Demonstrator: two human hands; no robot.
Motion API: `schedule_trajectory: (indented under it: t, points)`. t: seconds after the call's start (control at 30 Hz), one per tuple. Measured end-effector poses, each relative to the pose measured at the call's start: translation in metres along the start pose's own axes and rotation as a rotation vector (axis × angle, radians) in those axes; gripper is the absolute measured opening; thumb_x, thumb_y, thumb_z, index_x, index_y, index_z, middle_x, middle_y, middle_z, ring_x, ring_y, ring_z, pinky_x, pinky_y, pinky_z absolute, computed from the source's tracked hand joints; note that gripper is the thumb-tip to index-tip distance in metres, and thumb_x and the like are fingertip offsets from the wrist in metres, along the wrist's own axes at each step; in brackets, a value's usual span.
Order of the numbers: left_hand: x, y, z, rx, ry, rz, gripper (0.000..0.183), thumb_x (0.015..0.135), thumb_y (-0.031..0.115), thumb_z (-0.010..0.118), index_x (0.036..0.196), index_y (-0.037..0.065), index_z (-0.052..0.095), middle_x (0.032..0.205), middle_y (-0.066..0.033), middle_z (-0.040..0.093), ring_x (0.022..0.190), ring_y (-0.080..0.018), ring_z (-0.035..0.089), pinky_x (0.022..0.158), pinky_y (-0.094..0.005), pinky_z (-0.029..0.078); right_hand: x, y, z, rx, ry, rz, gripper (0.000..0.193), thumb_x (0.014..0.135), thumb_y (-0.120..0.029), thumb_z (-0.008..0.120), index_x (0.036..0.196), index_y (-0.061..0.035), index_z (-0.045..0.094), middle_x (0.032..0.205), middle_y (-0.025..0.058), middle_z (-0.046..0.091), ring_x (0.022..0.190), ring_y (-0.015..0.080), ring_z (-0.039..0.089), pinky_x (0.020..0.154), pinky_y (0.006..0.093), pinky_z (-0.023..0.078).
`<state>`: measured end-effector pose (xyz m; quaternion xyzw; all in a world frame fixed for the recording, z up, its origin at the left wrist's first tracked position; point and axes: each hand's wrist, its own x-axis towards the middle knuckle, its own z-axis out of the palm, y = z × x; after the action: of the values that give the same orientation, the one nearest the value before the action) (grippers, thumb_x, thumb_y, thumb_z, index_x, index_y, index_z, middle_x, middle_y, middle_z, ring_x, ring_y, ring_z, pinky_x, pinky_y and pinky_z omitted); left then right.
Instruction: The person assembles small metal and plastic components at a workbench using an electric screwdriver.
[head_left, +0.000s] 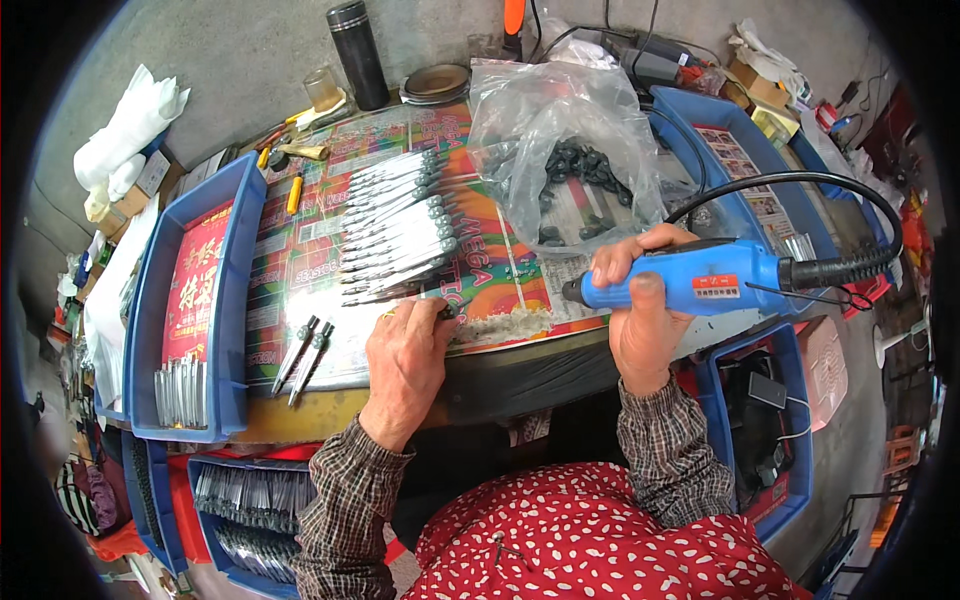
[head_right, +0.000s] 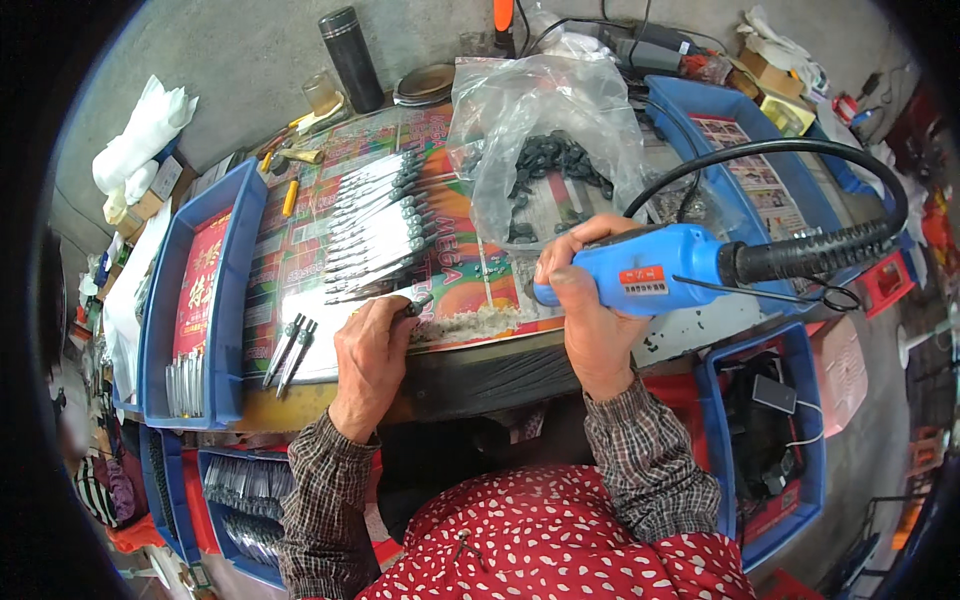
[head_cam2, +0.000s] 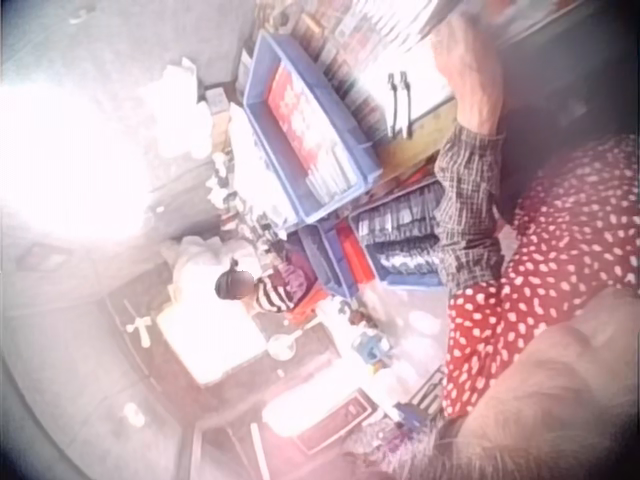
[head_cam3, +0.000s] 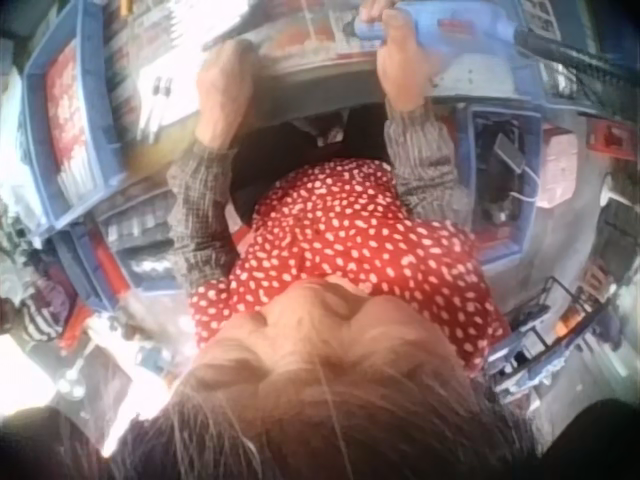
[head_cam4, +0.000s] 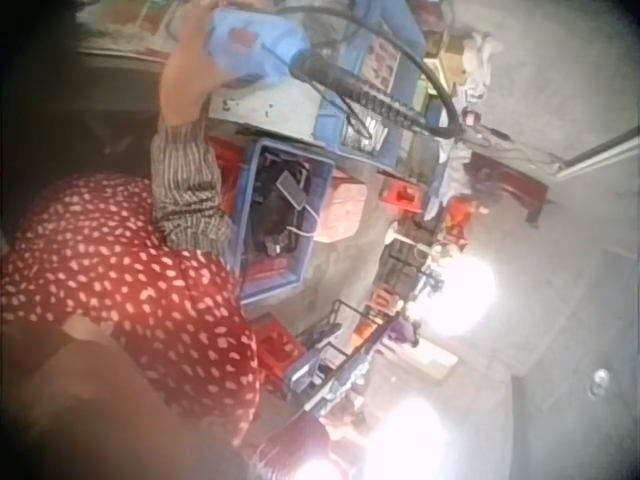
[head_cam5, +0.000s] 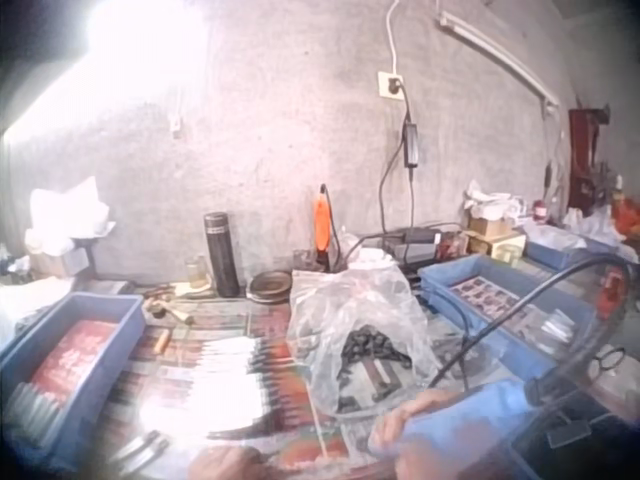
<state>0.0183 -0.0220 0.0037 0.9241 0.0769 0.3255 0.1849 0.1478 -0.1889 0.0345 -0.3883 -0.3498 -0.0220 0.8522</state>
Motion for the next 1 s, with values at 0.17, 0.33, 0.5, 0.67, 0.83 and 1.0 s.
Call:
schedule_trajectory:
  t: [0.17,0.33,0.5,0.67,0.83,1.0]
  points:
    - [0.0,0.003,-0.002,-0.153,0.015,-0.037,0.022,0.069,-0.003,0.064,0.089,0.0,0.057,0.073,-0.0133,0.056,0.064,-0.0293,0.056,0.057,-0.0327,0.044,0.006,0.008,-0.004,-0.041,0.045,-0.012,0.033,0.074,0.002,0.062,0.101,-0.0021,0.044,0.076,0.0067,0.053,0.07,0.0164,0.054,0.066,0.0317,0.047]
    - [0.004,0.011,-0.007,-0.22,0.005,-0.115,0.022,0.068,-0.003,0.065,0.089,0.0,0.06,0.073,-0.0127,0.056,0.064,-0.0257,0.057,0.056,-0.0306,0.044,0.007,0.013,-0.007,-0.014,0.059,0.004,0.034,0.074,0.002,0.063,0.102,-0.0029,0.045,0.076,0.0061,0.054,0.071,0.0163,0.054,0.066,0.0315,0.047]
    - [0.005,0.012,0.0,-0.245,0.008,-0.066,0.022,0.068,-0.004,0.065,0.089,0.001,0.06,0.076,-0.0121,0.057,0.067,-0.0248,0.059,0.058,-0.0294,0.045,0.008,0.011,-0.007,0.013,0.06,-0.001,0.035,0.074,0.0,0.065,0.102,-0.003,0.045,0.076,0.006,0.054,0.071,0.0169,0.055,0.066,0.0323,0.047]
    - [0.01,0.021,0.005,-0.303,-0.125,-0.048,0.021,0.069,-0.004,0.064,0.089,0.0,0.06,0.082,-0.0123,0.059,0.07,-0.026,0.06,0.061,-0.0304,0.048,0.007,0.007,-0.005,0.038,0.031,-0.002,0.034,0.074,-0.003,0.064,0.102,-0.0027,0.044,0.074,0.0063,0.053,0.07,0.0179,0.054,0.067,0.0332,0.045]
    - [0.017,0.022,0.018,-0.255,-0.183,0.164,0.018,0.072,0.0,0.06,0.089,0.004,0.057,0.081,-0.0109,0.054,0.071,-0.029,0.058,0.058,-0.0374,0.048,0.006,0.001,-0.001,0.055,0.014,0.02,0.033,0.076,-0.009,0.065,0.1,-0.0027,0.043,0.072,0.0067,0.053,0.067,0.0178,0.053,0.065,0.0331,0.045]
    - [0.02,0.025,0.028,-0.23,-0.217,0.194,0.014,0.072,0.002,0.06,0.085,0.004,0.055,0.079,-0.0103,0.053,0.07,-0.0288,0.057,0.058,-0.037,0.048,0.004,0.0,0.004,0.08,0.025,0.026,0.037,0.076,-0.017,0.067,0.098,-0.002,0.042,0.071,0.0073,0.052,0.064,0.0178,0.052,0.063,0.0333,0.045]
